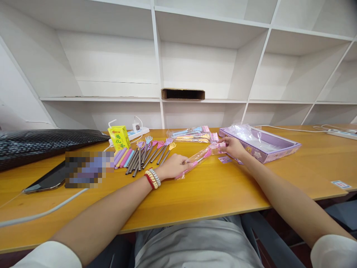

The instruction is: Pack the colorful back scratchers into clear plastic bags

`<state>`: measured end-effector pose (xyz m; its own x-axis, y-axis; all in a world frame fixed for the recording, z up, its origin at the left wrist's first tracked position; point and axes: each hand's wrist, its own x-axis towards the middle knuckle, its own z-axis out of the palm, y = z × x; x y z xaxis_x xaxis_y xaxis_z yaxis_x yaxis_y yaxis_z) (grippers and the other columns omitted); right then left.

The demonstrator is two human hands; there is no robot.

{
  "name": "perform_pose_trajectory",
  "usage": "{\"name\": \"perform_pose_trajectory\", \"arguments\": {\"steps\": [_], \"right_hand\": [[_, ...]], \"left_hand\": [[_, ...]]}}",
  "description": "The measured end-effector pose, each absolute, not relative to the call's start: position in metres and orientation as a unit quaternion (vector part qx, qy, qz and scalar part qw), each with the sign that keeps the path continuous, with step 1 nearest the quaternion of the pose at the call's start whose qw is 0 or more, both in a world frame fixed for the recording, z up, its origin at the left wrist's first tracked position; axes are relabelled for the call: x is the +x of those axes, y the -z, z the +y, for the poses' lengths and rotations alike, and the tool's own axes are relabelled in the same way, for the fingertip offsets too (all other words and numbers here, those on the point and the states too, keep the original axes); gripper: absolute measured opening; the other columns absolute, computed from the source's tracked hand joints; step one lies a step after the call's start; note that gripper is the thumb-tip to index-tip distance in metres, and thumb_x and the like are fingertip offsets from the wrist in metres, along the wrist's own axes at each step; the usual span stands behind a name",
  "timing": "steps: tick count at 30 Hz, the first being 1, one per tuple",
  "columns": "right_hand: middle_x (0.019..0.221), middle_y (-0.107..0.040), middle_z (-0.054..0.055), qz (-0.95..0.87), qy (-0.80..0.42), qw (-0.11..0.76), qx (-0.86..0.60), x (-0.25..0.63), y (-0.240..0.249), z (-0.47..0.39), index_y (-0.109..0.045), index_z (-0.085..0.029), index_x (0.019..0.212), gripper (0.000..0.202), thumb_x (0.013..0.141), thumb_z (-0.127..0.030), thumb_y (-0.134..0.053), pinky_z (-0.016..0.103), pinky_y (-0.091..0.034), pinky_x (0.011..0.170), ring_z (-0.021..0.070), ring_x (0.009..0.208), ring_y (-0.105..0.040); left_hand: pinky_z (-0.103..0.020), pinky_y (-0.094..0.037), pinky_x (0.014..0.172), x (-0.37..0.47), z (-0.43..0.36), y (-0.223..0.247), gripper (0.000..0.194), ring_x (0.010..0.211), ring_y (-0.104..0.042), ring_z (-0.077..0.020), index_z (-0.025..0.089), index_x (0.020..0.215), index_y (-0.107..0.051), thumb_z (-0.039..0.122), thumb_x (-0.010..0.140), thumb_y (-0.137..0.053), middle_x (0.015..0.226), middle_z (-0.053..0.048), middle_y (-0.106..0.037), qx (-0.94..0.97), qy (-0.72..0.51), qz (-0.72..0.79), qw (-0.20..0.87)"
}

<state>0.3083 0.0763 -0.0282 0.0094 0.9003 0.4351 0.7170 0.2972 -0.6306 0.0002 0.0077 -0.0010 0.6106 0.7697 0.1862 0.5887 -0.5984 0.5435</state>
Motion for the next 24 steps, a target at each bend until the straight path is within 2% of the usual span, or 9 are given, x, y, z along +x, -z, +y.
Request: {"name": "perform_pose_trajectory", "arguments": {"steps": [5,11,18,21,24], "right_hand": [[0.060,-0.060,0.000,-0.692,-0.201,0.438,-0.537,0.3061,0.0278,0.0736,-0.067,-0.017,0.087,0.041,0.051,-0.034,-0.077,0.025,-0.044,0.050,0.0153,0.055,-0.055],[0.062,-0.058,-0.002,-0.692,-0.295,0.416,-0.511,0.3000,0.0272,0.0683,-0.061,-0.017,0.089,0.050,0.047,-0.038,-0.080,0.024,-0.044,0.049,0.0125,0.053,-0.053],[0.064,-0.060,0.000,-0.709,-0.197,0.407,-0.542,0.3027,0.0267,0.0715,-0.066,-0.016,0.083,0.036,0.064,-0.046,-0.068,0.023,-0.044,0.052,0.0124,0.057,-0.053],[0.068,-0.063,0.001,-0.697,-0.269,0.400,-0.531,0.3014,0.0273,0.0708,-0.065,-0.016,0.086,0.030,0.066,-0.038,-0.067,0.023,-0.047,0.053,0.0139,0.060,-0.057],[0.076,-0.066,0.002,-0.678,-0.345,0.406,-0.507,0.3002,0.0273,0.0693,-0.063,-0.015,0.097,0.034,0.063,-0.023,-0.065,0.024,-0.050,0.057,0.0154,0.066,-0.061]], "left_hand": [[-0.024,-0.023,0.047,0.0002,0.0097,0.0035,0.055,0.045,-0.038,-0.0099,0.015,0.055,-0.053,0.061,0.081,-0.038,0.046,-0.001,-0.050,0.873,-0.206,0.389,0.209],[-0.025,-0.022,0.047,0.0003,0.0082,0.0007,0.054,0.046,-0.038,-0.0100,0.015,0.055,-0.054,0.059,0.082,-0.038,0.046,0.000,-0.049,0.878,-0.197,0.385,0.206],[-0.025,-0.022,0.047,0.0001,0.0077,-0.0003,0.056,0.046,-0.039,-0.0105,0.015,0.056,-0.055,0.061,0.082,-0.037,0.046,-0.001,-0.050,0.877,-0.198,0.385,0.210],[-0.025,-0.022,0.047,-0.0002,0.0083,0.0002,0.056,0.045,-0.039,-0.0103,0.015,0.056,-0.055,0.061,0.082,-0.037,0.046,-0.001,-0.050,0.877,-0.194,0.387,0.208],[-0.024,-0.023,0.047,0.0001,0.0092,0.0014,0.056,0.045,-0.041,-0.0103,0.015,0.056,-0.054,0.061,0.082,-0.036,0.046,-0.001,-0.051,0.875,-0.198,0.388,0.211]]}}
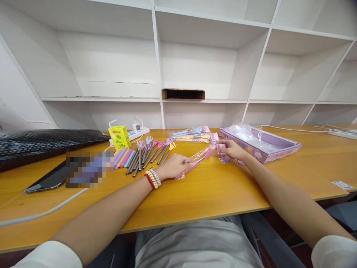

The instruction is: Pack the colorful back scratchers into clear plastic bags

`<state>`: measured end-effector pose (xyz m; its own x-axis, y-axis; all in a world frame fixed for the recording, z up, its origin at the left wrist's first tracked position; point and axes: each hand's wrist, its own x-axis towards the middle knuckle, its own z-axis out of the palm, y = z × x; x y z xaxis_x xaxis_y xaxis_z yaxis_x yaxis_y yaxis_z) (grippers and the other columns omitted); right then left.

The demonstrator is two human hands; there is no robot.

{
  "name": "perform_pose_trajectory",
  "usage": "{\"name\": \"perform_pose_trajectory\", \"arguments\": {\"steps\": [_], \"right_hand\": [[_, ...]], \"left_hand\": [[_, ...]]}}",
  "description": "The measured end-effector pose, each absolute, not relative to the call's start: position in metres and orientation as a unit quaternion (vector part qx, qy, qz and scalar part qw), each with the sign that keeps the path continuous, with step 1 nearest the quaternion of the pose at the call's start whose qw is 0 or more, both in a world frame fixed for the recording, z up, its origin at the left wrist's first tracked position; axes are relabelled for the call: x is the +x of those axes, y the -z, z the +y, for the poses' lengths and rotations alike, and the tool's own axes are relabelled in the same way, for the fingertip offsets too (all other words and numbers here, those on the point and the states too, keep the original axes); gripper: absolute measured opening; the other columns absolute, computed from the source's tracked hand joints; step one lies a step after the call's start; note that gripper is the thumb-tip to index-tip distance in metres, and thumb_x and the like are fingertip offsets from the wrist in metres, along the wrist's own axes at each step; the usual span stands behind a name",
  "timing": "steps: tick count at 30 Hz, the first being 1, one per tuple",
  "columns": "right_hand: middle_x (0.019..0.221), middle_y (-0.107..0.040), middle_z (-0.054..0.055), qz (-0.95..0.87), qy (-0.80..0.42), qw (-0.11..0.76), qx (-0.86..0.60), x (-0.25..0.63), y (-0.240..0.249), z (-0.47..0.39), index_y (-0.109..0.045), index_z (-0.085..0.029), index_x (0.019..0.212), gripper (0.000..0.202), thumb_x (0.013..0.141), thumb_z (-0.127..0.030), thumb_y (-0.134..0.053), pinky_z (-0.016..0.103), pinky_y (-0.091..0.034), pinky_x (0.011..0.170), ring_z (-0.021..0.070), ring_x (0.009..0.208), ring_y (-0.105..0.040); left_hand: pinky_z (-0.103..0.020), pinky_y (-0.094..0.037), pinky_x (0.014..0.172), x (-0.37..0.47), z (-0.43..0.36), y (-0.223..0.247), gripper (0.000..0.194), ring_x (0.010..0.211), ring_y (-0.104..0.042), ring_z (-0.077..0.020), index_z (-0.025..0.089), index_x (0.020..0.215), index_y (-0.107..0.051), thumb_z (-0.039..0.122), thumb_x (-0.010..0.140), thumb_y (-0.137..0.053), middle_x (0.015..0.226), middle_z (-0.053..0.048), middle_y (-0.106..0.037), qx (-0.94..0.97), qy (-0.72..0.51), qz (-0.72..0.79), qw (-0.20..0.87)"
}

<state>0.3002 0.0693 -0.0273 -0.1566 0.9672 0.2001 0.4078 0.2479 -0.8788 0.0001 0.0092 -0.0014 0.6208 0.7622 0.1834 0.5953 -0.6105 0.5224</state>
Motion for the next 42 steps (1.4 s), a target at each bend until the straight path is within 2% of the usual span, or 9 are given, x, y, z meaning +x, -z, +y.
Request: {"name": "perform_pose_trajectory", "arguments": {"steps": [4,8,12,16,22,32,37,42], "right_hand": [[0.087,-0.068,0.004,-0.687,-0.370,0.410,-0.472,0.304,0.025,0.069,-0.061,-0.015,0.107,0.043,0.064,-0.013,-0.058,0.023,-0.052,0.063,0.0156,0.073,-0.063],[0.074,-0.067,0.001,-0.697,-0.351,0.398,-0.482,0.310,0.024,0.071,-0.059,-0.015,0.113,0.048,0.066,-0.014,-0.061,0.025,-0.053,0.059,0.0152,0.063,-0.062],[0.073,-0.069,0.003,-0.676,-0.360,0.404,-0.500,0.314,0.029,0.076,-0.057,-0.013,0.116,0.051,0.066,-0.018,-0.066,0.028,-0.055,0.060,0.0180,0.064,-0.065],[0.073,-0.070,0.006,-0.662,-0.345,0.415,-0.520,0.315,0.033,0.081,-0.059,-0.011,0.111,0.052,0.062,-0.023,-0.073,0.028,-0.054,0.056,0.0194,0.059,-0.065],[0.085,-0.071,0.007,-0.672,-0.421,0.408,-0.453,0.310,0.031,0.077,-0.065,-0.014,0.097,0.035,0.063,-0.022,-0.070,0.030,-0.056,0.065,0.0216,0.075,-0.067],[0.067,-0.068,0.003,-0.660,-0.326,0.449,-0.506,0.315,0.032,0.081,-0.065,-0.014,0.081,0.024,0.058,-0.019,-0.069,0.030,-0.056,0.058,0.0175,0.059,-0.064],[0.064,-0.066,0.002,-0.656,-0.302,0.459,-0.517,0.315,0.030,0.081,-0.063,-0.014,0.084,0.025,0.060,-0.018,-0.068,0.027,-0.055,0.055,0.0157,0.056,-0.062],[0.069,-0.068,0.003,-0.666,-0.292,0.432,-0.534,0.310,0.038,0.084,-0.061,-0.015,0.089,0.026,0.063,-0.018,-0.064,0.026,-0.053,0.054,0.0160,0.057,-0.063]], "left_hand": [[-0.024,-0.025,0.047,0.001,0.010,0.004,0.056,0.045,-0.042,-0.0102,0.015,0.053,-0.048,0.062,0.082,-0.036,0.046,-0.001,-0.051,0.873,-0.210,0.388,0.205],[-0.024,-0.026,0.047,0.000,0.010,0.005,0.055,0.045,-0.044,-0.0107,0.016,0.054,-0.049,0.062,0.082,-0.036,0.046,0.000,-0.052,0.868,-0.209,0.398,0.211],[-0.024,-0.026,0.047,-0.001,0.011,0.005,0.052,0.047,-0.045,-0.0111,0.016,0.058,-0.052,0.060,0.082,-0.039,0.048,0.000,-0.053,0.870,-0.200,0.399,0.211],[-0.024,-0.026,0.047,-0.001,0.012,0.004,0.051,0.048,-0.045,-0.0112,0.016,0.059,-0.054,0.059,0.082,-0.040,0.049,0.000,-0.054,0.872,-0.199,0.398,0.206],[-0.025,-0.023,0.047,0.000,0.010,0.003,0.056,0.046,-0.041,-0.0107,0.015,0.058,-0.056,0.061,0.083,-0.036,0.048,-0.001,-0.052,0.877,-0.204,0.387,0.200],[-0.024,-0.028,0.048,0.000,0.011,0.006,0.050,0.047,-0.046,-0.0110,0.016,0.058,-0.053,0.058,0.081,-0.040,0.049,0.000,-0.054,0.863,-0.214,0.398,0.226],[-0.024,-0.027,0.048,-0.001,0.013,0.006,0.047,0.049,-0.044,-0.0107,0.016,0.058,-0.054,0.055,0.081,-0.043,0.050,0.000,-0.053,0.870,-0.213,0.394,0.207],[-0.025,-0.025,0.047,0.000,0.009,0.003,0.054,0.047,-0.043,-0.0110,0.016,0.057,-0.053,0.061,0.081,-0.039,0.049,-0.001,-0.053,0.871,-0.203,0.398,0.203]]}}
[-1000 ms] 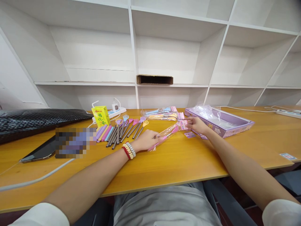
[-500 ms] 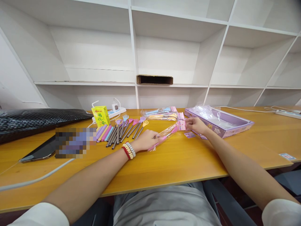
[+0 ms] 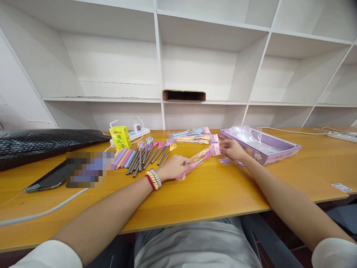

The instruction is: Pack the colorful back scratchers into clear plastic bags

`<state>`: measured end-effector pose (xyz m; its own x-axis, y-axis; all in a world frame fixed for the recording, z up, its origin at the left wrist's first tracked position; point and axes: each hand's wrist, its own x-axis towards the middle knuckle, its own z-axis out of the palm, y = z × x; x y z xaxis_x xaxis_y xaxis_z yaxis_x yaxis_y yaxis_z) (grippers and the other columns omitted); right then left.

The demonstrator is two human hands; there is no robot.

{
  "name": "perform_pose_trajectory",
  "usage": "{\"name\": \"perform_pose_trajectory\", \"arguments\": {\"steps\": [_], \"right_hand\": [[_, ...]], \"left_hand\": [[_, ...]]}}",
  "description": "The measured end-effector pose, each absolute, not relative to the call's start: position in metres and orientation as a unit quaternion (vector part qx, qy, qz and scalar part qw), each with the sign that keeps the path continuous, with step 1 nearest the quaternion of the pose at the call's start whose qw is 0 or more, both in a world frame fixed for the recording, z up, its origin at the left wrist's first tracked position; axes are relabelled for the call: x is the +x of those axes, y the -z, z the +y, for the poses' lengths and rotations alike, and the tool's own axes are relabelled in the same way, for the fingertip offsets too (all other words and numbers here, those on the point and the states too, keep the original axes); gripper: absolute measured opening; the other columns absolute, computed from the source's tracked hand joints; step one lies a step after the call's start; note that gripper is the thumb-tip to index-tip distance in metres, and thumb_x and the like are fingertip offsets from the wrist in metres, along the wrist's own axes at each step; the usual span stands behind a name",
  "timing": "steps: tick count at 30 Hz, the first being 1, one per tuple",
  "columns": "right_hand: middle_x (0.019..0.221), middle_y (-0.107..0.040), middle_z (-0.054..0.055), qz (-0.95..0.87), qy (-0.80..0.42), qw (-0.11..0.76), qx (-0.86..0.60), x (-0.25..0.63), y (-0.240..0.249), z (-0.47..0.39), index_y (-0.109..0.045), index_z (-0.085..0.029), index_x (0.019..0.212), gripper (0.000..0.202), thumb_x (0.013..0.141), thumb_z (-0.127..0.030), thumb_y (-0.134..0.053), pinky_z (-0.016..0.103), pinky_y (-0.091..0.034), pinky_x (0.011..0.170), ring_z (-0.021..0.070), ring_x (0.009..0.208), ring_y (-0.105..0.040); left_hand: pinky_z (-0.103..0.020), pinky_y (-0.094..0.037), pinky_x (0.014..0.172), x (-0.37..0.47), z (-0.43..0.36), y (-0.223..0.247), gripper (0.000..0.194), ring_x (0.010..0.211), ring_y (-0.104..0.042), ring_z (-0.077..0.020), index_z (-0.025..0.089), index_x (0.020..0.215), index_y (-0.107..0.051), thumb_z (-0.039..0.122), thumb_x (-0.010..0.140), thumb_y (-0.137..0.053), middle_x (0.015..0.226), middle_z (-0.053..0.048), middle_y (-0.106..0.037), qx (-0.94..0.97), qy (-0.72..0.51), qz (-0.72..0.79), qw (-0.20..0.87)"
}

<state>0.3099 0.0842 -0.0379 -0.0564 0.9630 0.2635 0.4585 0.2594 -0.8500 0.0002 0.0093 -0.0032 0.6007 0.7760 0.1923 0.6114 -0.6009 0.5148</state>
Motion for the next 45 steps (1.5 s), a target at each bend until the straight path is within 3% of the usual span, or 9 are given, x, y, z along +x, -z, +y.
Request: {"name": "perform_pose_trajectory", "arguments": {"steps": [4,10,17,23,30,39,45], "right_hand": [[0.077,-0.070,0.004,-0.675,-0.266,0.408,-0.555,0.306,0.041,0.082,-0.061,-0.015,0.095,0.032,0.064,-0.019,-0.064,0.025,-0.052,0.056,0.0167,0.063,-0.065],[0.073,-0.071,0.004,-0.693,-0.097,0.373,-0.609,0.305,0.035,0.077,-0.065,-0.015,0.098,0.034,0.066,-0.023,-0.061,0.026,-0.047,0.062,0.0181,0.067,-0.064],[0.077,-0.070,0.004,-0.708,-0.148,0.372,-0.581,0.301,0.033,0.074,-0.065,-0.017,0.100,0.036,0.071,-0.038,-0.058,0.025,-0.044,0.060,0.0172,0.067,-0.062],[0.078,-0.066,0.005,-0.683,-0.237,0.416,-0.552,0.303,0.031,0.075,-0.065,-0.013,0.094,0.032,0.075,-0.031,-0.047,0.024,-0.042,0.057,0.0155,0.069,-0.058],[0.085,-0.068,0.005,-0.736,-0.123,0.380,-0.547,0.307,0.036,0.081,-0.067,-0.015,0.091,0.027,0.072,-0.031,-0.056,0.029,-0.044,0.071,0.0173,0.074,-0.059],[0.077,-0.066,0.004,-0.738,-0.132,0.388,-0.536,0.304,0.032,0.075,-0.067,-0.014,0.088,0.028,0.071,-0.034,-0.057,0.027,-0.042,0.064,0.0156,0.068,-0.056],[0.069,-0.060,0.001,-0.749,-0.160,0.385,-0.515,0.304,0.033,0.076,-0.059,-0.016,0.075,0.019,0.072,-0.034,-0.055,0.024,-0.040,0.059,0.0118,0.061,-0.051]], "left_hand": [[-0.025,-0.025,0.047,0.001,0.008,0.004,0.057,0.046,-0.044,-0.0111,0.016,0.056,-0.050,0.064,0.081,-0.036,0.048,-0.001,-0.052,0.870,-0.196,0.402,0.209],[-0.025,-0.023,0.047,0.001,0.011,0.008,0.056,0.046,-0.038,-0.0101,0.016,0.052,-0.047,0.064,0.079,-0.039,0.048,-0.001,-0.048,0.877,-0.210,0.388,0.193],[-0.025,-0.025,0.048,0.000,0.011,0.009,0.056,0.046,-0.041,-0.0105,0.016,0.053,-0.048,0.064,0.079,-0.038,0.048,-0.001,-0.051,0.873,-0.204,0.389,0.212],[-0.025,-0.024,0.048,0.000,0.010,0.007,0.057,0.046,-0.040,-0.0105,0.016,0.055,-0.050,0.064,0.081,-0.036,0.045,0.000,-0.049,0.875,-0.207,0.390,0.200],[-0.024,-0.027,0.048,0.001,0.008,0.006,0.057,0.045,-0.045,-0.0110,0.016,0.055,-0.049,0.064,0.081,-0.036,0.045,-0.001,-0.052,0.870,-0.212,0.392,0.210],[-0.023,-0.030,0.048,0.001,0.005,0.004,0.056,0.043,-0.046,-0.0103,0.016,0.053,-0.049,0.063,0.080,-0.038,0.043,-0.001,-0.052,0.863,-0.217,0.383,0.249],[-0.023,-0.027,0.047,0.000,0.008,0.006,0.055,0.043,-0.041,-0.0088,0.016,0.052,-0.046,0.062,0.081,-0.038,0.045,0.000,-0.050,0.877,-0.205,0.367,0.232]]}}
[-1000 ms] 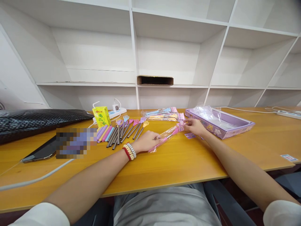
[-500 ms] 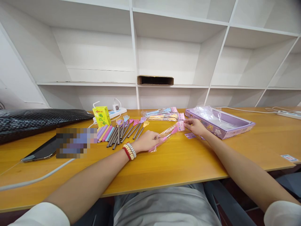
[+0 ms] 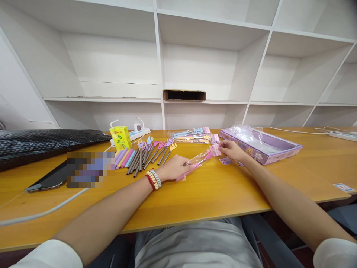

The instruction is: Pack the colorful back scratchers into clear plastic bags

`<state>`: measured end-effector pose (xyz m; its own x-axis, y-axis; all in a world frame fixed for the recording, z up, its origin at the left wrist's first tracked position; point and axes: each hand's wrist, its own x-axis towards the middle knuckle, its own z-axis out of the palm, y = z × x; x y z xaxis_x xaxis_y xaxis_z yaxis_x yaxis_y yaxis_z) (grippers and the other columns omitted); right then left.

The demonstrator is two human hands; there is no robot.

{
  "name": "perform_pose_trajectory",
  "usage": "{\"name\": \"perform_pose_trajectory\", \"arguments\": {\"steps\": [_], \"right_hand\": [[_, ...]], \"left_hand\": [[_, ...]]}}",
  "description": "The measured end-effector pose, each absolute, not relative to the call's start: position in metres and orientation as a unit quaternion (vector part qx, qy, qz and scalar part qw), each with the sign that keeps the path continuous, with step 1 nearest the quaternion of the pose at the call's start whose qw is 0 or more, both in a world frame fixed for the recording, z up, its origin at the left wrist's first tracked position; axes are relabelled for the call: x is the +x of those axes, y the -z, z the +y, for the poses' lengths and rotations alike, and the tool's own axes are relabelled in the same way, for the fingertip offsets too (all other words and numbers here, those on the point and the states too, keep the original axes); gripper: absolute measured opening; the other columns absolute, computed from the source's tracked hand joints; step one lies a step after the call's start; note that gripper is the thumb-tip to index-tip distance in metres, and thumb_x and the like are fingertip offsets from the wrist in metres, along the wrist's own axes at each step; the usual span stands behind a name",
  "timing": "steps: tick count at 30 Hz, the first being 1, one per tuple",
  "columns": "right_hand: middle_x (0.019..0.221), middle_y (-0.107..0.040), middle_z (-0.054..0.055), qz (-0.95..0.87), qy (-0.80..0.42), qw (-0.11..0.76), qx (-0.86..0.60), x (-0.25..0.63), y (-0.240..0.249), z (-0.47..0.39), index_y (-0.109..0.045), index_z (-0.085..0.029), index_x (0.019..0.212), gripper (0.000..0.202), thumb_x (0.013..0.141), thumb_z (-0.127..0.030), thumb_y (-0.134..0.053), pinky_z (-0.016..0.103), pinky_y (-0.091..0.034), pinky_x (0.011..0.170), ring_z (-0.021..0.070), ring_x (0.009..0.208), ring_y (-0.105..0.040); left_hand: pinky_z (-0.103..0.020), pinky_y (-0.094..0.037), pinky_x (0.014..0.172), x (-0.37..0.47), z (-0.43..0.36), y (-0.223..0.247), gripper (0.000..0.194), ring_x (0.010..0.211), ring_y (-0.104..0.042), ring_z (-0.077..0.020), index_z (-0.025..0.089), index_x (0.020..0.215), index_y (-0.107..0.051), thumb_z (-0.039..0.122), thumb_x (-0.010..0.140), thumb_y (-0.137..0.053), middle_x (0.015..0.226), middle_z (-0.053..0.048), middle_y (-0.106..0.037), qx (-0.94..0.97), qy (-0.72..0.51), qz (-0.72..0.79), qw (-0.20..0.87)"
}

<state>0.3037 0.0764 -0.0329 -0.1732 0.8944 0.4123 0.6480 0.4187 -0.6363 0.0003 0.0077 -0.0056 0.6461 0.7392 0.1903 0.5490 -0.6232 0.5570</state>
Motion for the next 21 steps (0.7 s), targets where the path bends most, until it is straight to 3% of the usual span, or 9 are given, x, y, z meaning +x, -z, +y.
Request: {"name": "perform_pose_trajectory", "arguments": {"steps": [6,14,21], "right_hand": [[0.058,-0.054,-0.003,-0.722,-0.253,0.392,-0.511,0.3042,0.0372,0.0769,-0.049,-0.018,0.078,0.021,0.073,-0.037,-0.057,0.022,-0.041,0.048,0.0107,0.050,-0.050],[0.073,-0.061,0.000,-0.717,-0.294,0.411,-0.480,0.2997,0.0340,0.0721,-0.051,-0.017,0.087,0.033,0.058,-0.020,-0.066,0.022,-0.046,0.057,0.0126,0.064,-0.057],[0.063,-0.055,-0.001,-0.712,-0.265,0.378,-0.529,0.2994,0.0321,0.0719,-0.059,-0.015,0.075,0.026,0.068,-0.039,-0.062,0.021,-0.039,0.047,0.0107,0.054,-0.049]], "left_hand": [[-0.024,-0.024,0.047,0.0007,0.0053,0.0028,0.056,0.044,-0.037,-0.0091,0.016,0.053,-0.047,0.062,0.081,-0.037,0.045,0.000,-0.047,0.877,-0.208,0.365,0.233],[-0.024,-0.025,0.048,0.0007,0.0069,0.0049,0.056,0.048,-0.039,-0.0094,0.014,0.059,-0.055,0.061,0.082,-0.037,0.050,0.000,-0.050,0.885,-0.199,0.361,0.214],[-0.024,-0.027,0.049,-0.0002,0.0064,0.0036,0.050,0.048,-0.043,-0.0104,0.015,0.060,-0.055,0.056,0.083,-0.039,0.050,0.000,-0.053,0.885,-0.192,0.364,0.220]]}}
